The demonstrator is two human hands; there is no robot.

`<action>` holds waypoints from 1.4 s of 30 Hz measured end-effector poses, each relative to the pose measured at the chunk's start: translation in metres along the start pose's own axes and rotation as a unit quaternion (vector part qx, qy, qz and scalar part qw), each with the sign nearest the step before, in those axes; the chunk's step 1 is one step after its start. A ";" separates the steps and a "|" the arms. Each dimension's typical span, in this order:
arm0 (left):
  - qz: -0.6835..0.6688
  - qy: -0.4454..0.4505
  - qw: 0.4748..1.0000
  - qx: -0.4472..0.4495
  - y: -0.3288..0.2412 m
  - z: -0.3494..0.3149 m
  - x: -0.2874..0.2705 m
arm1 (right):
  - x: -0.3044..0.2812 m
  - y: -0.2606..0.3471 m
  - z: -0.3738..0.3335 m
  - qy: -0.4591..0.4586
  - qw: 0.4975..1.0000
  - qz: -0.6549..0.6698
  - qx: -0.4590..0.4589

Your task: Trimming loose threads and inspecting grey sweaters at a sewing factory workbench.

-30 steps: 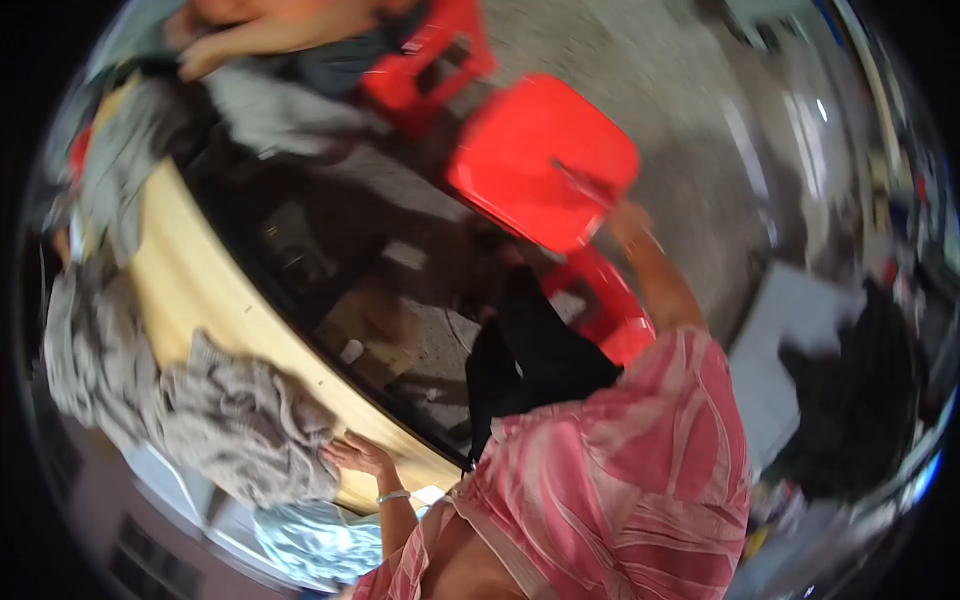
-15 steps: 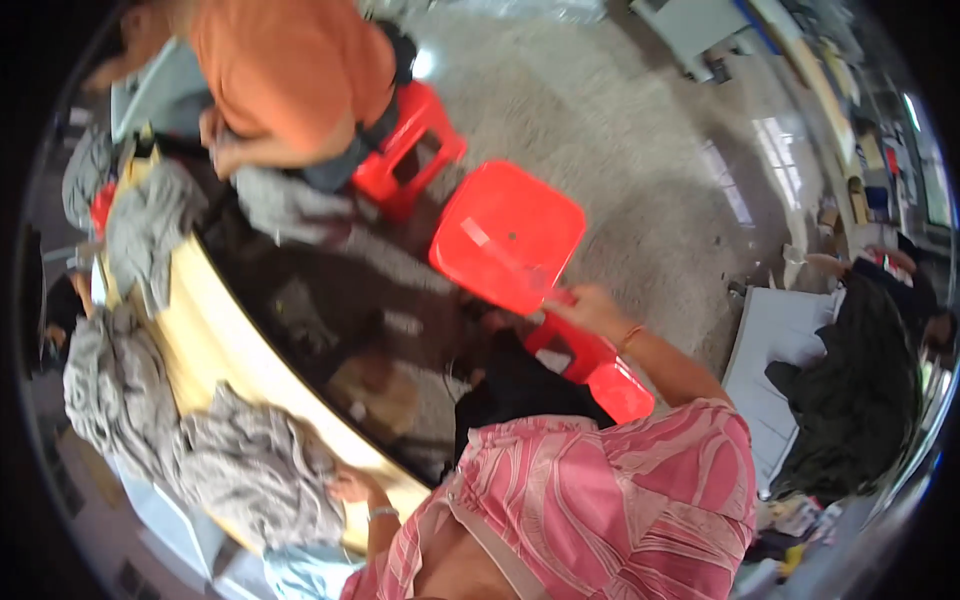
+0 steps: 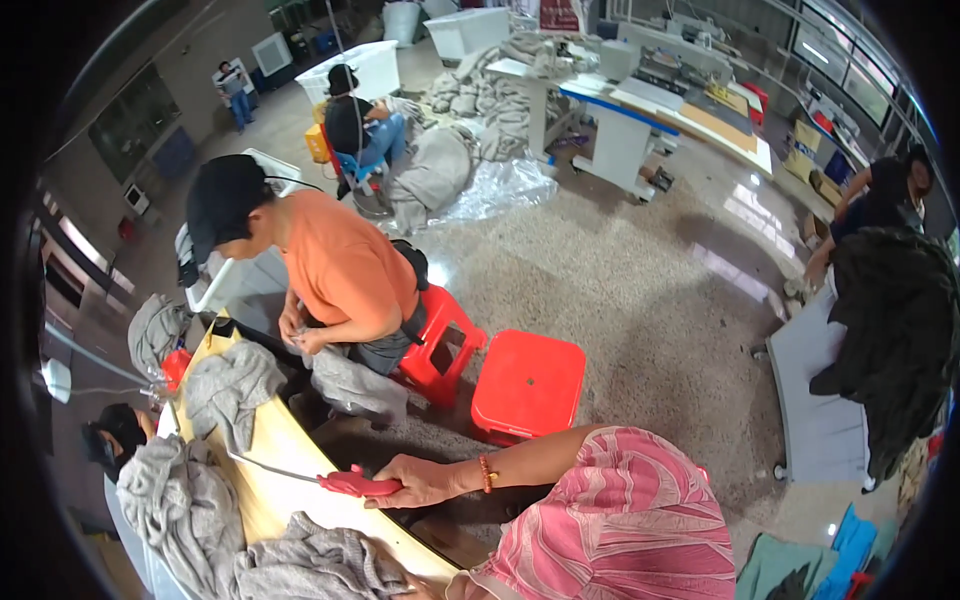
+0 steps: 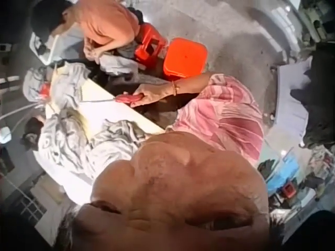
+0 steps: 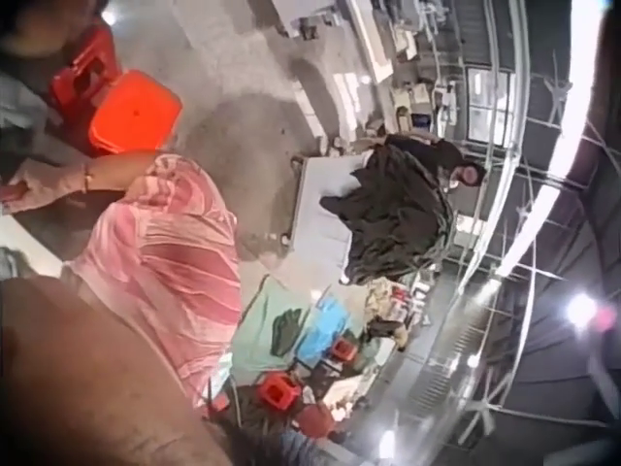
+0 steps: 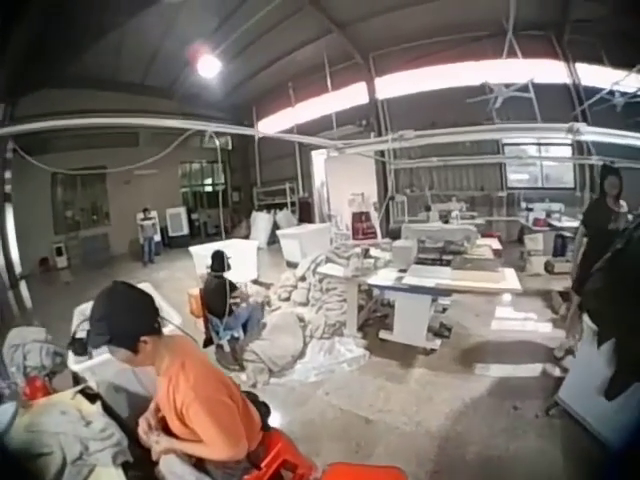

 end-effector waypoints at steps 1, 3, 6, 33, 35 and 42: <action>-0.010 0.008 1.000 0.010 -0.007 -0.006 -0.018 | 0.003 0.016 0.005 -0.024 1.000 0.019 -0.004; -0.038 0.023 0.999 0.013 -0.020 -0.023 -0.053 | 0.009 0.043 0.018 -0.037 0.997 0.056 -0.027; -0.077 0.050 0.996 -0.003 -0.016 -0.043 -0.093 | 0.034 0.057 0.044 -0.109 0.978 0.178 -0.019; -0.324 -0.275 0.903 0.057 0.008 0.006 -0.228 | 0.109 0.006 0.181 0.369 0.915 -0.146 0.075; -0.322 -0.249 0.913 0.011 0.011 0.030 -0.216 | 0.122 0.005 0.185 0.412 0.875 -0.236 0.093; -0.843 -0.106 0.520 -0.090 0.106 0.047 -0.165 | 0.148 -0.026 0.198 0.362 0.899 -0.244 0.037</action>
Point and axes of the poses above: each hand's wrist, its own z-axis towards the middle knuckle, its own x-axis out of the palm, y = z × x, the point moved 2 cm from there along z, towards the middle knuckle, and after that the axes turned 1 degree about x, right-handed, at the moved point
